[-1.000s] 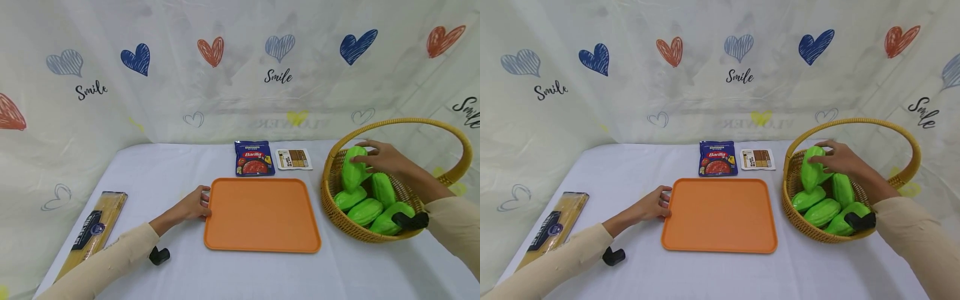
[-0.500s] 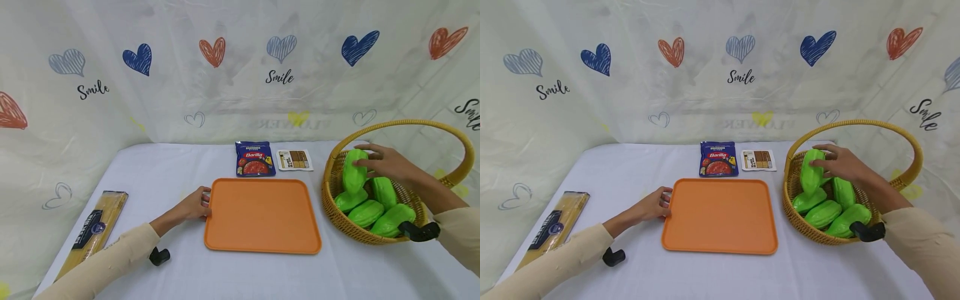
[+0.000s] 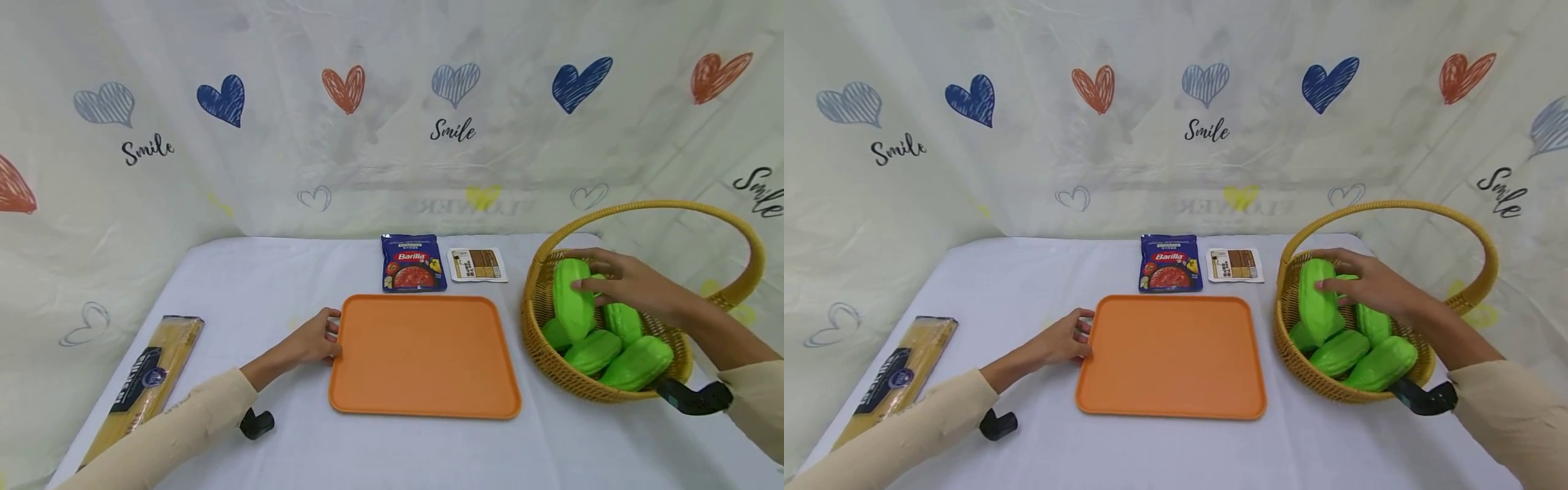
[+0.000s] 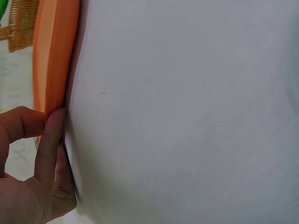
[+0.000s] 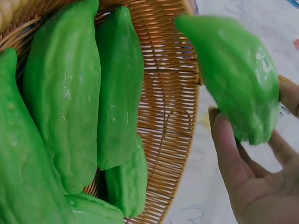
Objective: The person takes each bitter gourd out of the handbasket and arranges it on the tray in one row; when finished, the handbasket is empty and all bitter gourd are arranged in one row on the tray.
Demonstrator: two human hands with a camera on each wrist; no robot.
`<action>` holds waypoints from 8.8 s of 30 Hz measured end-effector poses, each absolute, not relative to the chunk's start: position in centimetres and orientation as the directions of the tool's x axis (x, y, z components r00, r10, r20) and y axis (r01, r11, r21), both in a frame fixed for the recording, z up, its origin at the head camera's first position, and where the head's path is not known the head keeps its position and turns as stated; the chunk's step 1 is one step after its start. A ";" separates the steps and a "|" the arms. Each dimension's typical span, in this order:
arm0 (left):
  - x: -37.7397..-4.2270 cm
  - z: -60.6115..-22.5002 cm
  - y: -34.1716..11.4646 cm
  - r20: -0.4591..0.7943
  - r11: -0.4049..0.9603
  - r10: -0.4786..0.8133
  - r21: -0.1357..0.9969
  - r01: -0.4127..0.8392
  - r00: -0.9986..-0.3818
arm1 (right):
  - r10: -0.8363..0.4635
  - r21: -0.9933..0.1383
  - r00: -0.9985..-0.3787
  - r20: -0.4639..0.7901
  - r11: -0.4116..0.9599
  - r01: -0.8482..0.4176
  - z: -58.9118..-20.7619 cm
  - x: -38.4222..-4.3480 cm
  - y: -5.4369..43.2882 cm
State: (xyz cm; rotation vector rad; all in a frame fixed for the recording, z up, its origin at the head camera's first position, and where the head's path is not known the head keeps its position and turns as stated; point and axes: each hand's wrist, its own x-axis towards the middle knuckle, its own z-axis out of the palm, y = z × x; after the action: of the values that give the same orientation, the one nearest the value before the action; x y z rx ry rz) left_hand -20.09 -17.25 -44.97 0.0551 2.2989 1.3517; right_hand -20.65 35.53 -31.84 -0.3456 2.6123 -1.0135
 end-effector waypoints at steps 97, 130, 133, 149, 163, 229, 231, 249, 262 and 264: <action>-19.8 -45.1 -17.6 -0.370 0.499 0.241 0.840 -0.212 -0.897 | -0.584 -0.926 -0.758 -0.289 0.371 0.068 -39.6 -21.3 13.3; -19.9 -45.2 -17.8 -0.383 0.495 0.243 0.839 -0.226 -0.891 | -0.559 -0.876 -0.744 -0.366 0.476 0.073 -41.7 -26.0 6.5; -20.0 -45.2 -17.8 -0.383 0.501 0.240 0.836 -0.224 -0.892 | -0.544 -0.870 -0.757 -0.362 0.488 0.066 -41.7 -26.3 5.9; -20.0 -45.2 -17.8 -0.371 0.499 0.257 0.842 -0.206 -0.892 | -0.446 -0.895 -0.828 -0.340 0.424 0.140 -42.1 -26.4 3.7; -20.1 -45.3 -17.9 -0.371 0.493 0.251 0.844 -0.212 -0.894 | -0.439 -0.882 -0.829 -0.345 0.454 0.127 -41.6 -26.1 3.9; -19.8 -45.2 -17.5 -0.374 0.499 0.237 0.839 -0.218 -0.897 | -0.537 -0.726 -0.833 -0.133 0.625 -0.286 -34.2 -16.0 27.9; -19.8 -45.3 -17.5 -0.373 0.502 0.241 0.838 -0.213 -0.896 | -0.529 -0.723 -0.840 -0.119 0.626 -0.292 -34.1 -15.8 28.9; -19.9 -45.4 -17.7 -0.385 0.515 0.221 0.826 -0.227 -0.896 | -0.279 -0.650 -0.924 -0.262 0.759 -0.045 -32.3 -19.8 35.9; -19.8 -45.8 -18.0 -0.368 0.507 0.236 0.836 -0.209 -0.899 | -0.171 -0.625 -0.907 -0.385 0.771 0.120 -33.8 -23.6 39.0; -19.8 -45.9 -18.0 -0.367 0.507 0.238 0.837 -0.207 -0.899 | -0.158 -0.625 -0.906 -0.392 0.769 0.136 -33.9 -24.0 39.3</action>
State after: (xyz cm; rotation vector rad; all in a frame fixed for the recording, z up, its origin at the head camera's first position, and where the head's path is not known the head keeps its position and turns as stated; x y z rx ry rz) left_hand -19.84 -17.99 -45.93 0.0261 2.3142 1.3694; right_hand -24.02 39.33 -33.92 -0.0163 2.5363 -0.9419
